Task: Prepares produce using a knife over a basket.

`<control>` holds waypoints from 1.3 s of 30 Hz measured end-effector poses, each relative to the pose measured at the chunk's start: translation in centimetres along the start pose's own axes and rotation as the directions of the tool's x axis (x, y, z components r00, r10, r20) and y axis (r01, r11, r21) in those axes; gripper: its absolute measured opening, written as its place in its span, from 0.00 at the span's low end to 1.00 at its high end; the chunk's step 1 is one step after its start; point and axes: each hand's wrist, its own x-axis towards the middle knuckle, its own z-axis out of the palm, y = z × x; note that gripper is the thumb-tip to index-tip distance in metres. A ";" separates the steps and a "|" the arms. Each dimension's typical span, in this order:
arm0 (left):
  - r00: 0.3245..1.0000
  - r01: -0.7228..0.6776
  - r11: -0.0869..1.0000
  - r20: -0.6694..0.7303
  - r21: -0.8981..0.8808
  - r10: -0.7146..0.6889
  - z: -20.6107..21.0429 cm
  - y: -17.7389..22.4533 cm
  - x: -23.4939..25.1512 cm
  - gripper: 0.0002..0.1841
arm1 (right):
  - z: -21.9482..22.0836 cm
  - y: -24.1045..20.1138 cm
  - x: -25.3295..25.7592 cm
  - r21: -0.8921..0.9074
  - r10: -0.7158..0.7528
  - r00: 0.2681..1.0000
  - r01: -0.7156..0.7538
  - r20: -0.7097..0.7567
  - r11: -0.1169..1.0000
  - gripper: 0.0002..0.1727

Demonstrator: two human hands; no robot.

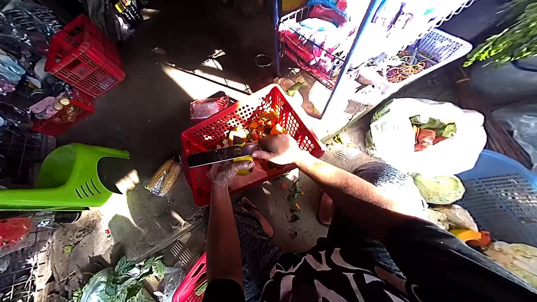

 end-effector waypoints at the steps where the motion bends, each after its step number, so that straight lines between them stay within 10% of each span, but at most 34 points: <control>1: 1.000 0.011 1.000 -0.014 0.014 -0.010 -0.1 -0.1 0.0 0.28 | 0.3 0.5 0.2 0.031 0.023 1.000 -0.023 -0.001 0.999 0.42; 9: 0.996 -0.033 0.993 0.086 0.114 0.023 -0.5 2.2 -2.9 0.42 | -0.3 6.2 1.5 0.188 0.405 0.914 -0.401 0.018 0.896 0.44; 16: 0.991 0.132 0.907 -0.049 0.401 -0.123 0.6 1.2 -0.3 0.35 | -1.0 -2.2 -1.0 -0.001 0.088 0.994 -0.088 0.072 0.996 0.45; 23: 0.997 -0.022 0.908 0.081 0.418 -0.014 -0.1 1.0 -1.4 0.57 | -0.2 3.3 1.3 0.160 0.409 0.910 -0.414 0.063 0.896 0.41; 27: 0.998 -0.010 0.876 0.059 0.481 -0.021 -0.5 0.4 -0.3 0.46 | -0.4 -0.5 -0.2 0.155 0.180 0.981 -0.188 0.067 0.970 0.40; 32: 0.993 -0.070 0.934 0.113 0.351 0.032 0.2 0.7 -1.7 0.53 | 1.9 5.4 1.5 0.220 0.451 0.892 -0.439 -0.007 0.871 0.45; 35: 0.994 -0.045 0.882 0.107 0.469 -0.006 0.1 1.0 -1.4 0.56 | -0.3 2.1 0.5 0.243 0.324 0.946 -0.312 -0.009 0.918 0.41; 39: 0.975 0.117 0.947 -0.214 0.300 -0.052 1.0 0.7 0.1 0.28 | -1.7 -1.0 -0.5 0.103 0.190 0.980 -0.195 0.049 0.975 0.46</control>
